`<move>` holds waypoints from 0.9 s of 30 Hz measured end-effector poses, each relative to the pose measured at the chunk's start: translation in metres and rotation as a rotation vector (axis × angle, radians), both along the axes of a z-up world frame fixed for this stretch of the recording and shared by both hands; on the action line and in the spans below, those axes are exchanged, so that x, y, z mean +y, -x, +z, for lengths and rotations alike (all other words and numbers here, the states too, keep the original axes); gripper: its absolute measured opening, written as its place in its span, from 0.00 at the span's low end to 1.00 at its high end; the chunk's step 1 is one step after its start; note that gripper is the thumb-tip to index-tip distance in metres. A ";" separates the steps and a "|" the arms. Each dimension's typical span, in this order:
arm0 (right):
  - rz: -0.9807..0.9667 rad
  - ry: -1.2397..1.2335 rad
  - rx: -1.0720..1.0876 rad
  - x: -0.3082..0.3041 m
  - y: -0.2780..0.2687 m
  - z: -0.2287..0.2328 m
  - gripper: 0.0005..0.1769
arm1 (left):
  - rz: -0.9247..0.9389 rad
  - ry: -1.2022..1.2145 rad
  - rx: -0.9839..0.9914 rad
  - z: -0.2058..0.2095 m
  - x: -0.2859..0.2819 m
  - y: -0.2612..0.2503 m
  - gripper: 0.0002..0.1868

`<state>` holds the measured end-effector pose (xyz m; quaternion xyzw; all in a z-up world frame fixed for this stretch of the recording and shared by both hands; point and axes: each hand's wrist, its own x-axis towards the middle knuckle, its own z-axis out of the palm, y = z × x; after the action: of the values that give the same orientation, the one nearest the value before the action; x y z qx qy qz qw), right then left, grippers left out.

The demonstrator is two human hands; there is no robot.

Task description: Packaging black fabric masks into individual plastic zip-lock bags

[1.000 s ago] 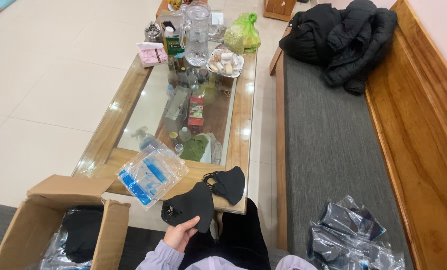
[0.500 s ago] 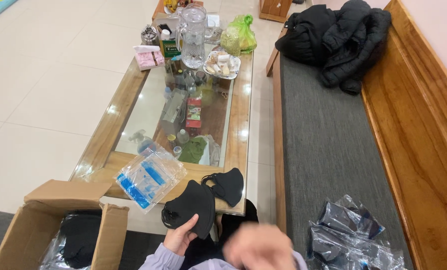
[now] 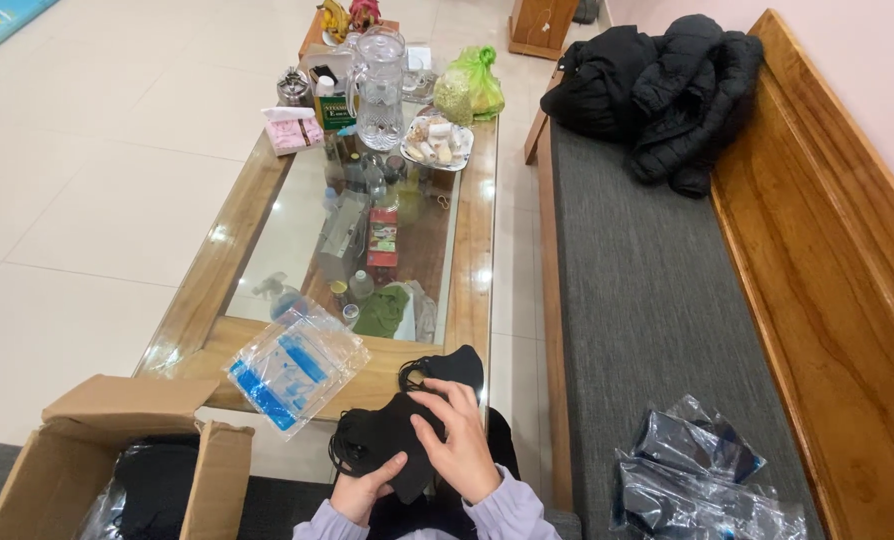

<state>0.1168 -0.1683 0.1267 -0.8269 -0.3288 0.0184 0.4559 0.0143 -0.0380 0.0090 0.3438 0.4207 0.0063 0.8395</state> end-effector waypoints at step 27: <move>-0.340 -0.479 0.725 -0.015 -0.040 -0.139 0.06 | 0.262 0.059 0.056 -0.009 0.040 0.008 0.28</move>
<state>0.1573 -0.1834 -0.0121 -0.6808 -0.0030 0.1547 0.7159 0.0065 0.0018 -0.0001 0.2611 0.4852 0.0936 0.8292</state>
